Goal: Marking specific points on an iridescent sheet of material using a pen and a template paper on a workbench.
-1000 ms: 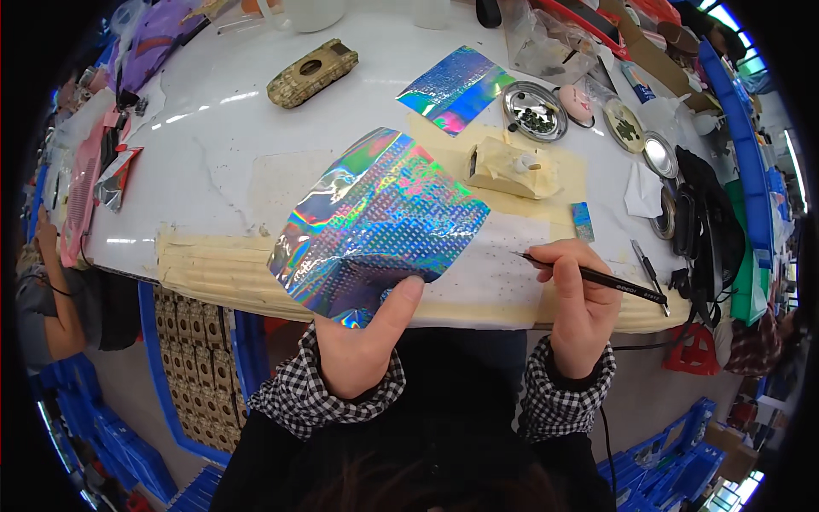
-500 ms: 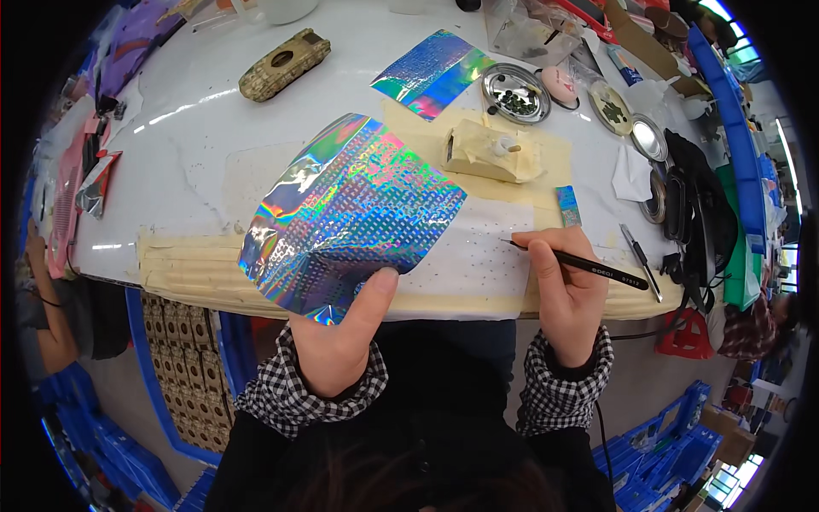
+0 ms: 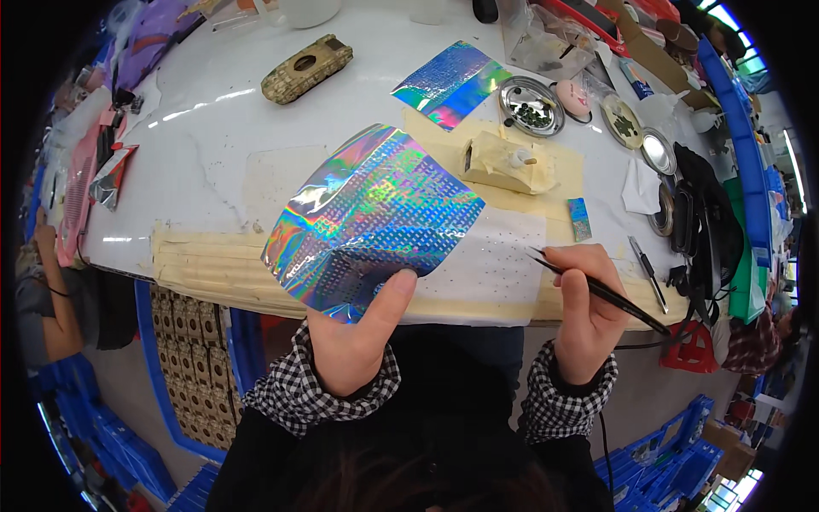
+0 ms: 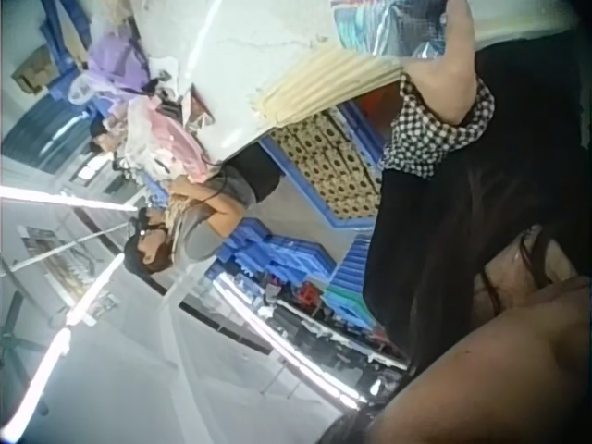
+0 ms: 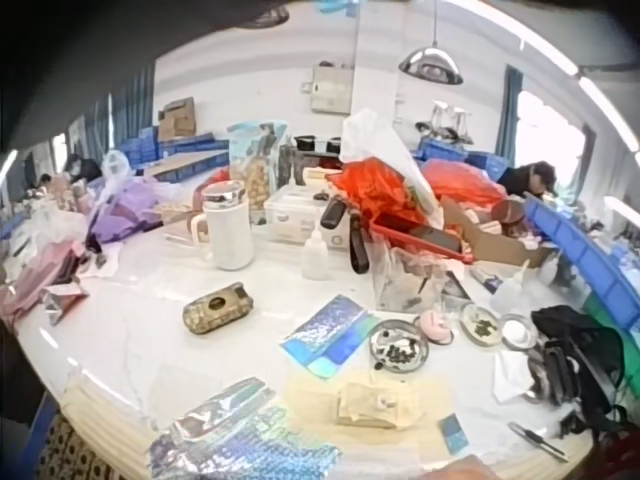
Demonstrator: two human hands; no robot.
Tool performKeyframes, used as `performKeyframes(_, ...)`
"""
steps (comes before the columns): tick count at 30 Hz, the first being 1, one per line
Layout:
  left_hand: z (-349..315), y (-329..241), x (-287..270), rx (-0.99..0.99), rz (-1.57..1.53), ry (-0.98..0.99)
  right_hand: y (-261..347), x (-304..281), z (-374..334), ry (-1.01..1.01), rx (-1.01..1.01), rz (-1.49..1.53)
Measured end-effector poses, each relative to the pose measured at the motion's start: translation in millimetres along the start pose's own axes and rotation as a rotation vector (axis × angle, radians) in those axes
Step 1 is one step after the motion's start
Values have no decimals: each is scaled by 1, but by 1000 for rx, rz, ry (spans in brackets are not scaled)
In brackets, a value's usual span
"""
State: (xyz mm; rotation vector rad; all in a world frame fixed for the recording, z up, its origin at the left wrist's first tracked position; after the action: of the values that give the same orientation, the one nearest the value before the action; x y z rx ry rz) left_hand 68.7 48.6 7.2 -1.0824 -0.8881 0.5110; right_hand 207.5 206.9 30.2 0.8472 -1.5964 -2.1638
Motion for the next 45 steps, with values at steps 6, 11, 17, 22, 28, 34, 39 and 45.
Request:
performKeyframes(6, 1, 0, -1, -29, -64, -28, 22, 35, -3, 240, -292, 149)
performKeyframes(11, 0, -3, 0, -55, -31, 2, 22, 54, -1, 237, -270, 228)
performKeyframes(17, -1, -2, -1, -82, -27, -9, 18, 61, 1, 196, -233, 243)
performKeyframes(22, -2, -1, -3, -87, 8, 18, 16, 62, 3, 182, -250, 200)
performKeyframes(28, -1, -4, -2, -94, 8, 15, 16, 62, 3, 181, -240, 176)
performKeyframes(34, 0, -3, -1, -75, -19, 15, 17, 61, 3, 181, -233, 169)
performKeyframes(39, -1, -3, -2, -80, -20, 26, 19, 61, 4, 182, -232, 156)
performKeyframes(45, -2, -1, -3, -93, -3, 14, 20, 62, 3, 176, -232, 124)
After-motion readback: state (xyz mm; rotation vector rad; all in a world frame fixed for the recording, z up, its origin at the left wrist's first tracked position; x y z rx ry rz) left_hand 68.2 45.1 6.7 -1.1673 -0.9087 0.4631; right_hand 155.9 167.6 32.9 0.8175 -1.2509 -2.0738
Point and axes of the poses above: each hand's wrist, its own z-axis towards the middle knuckle, its own x-axis out of the palm, y = z × x, the point moved 2 cm from there along z, towards the middle knuckle, and after that the axes turned 10 degrees about x, right-handed, at the moved point
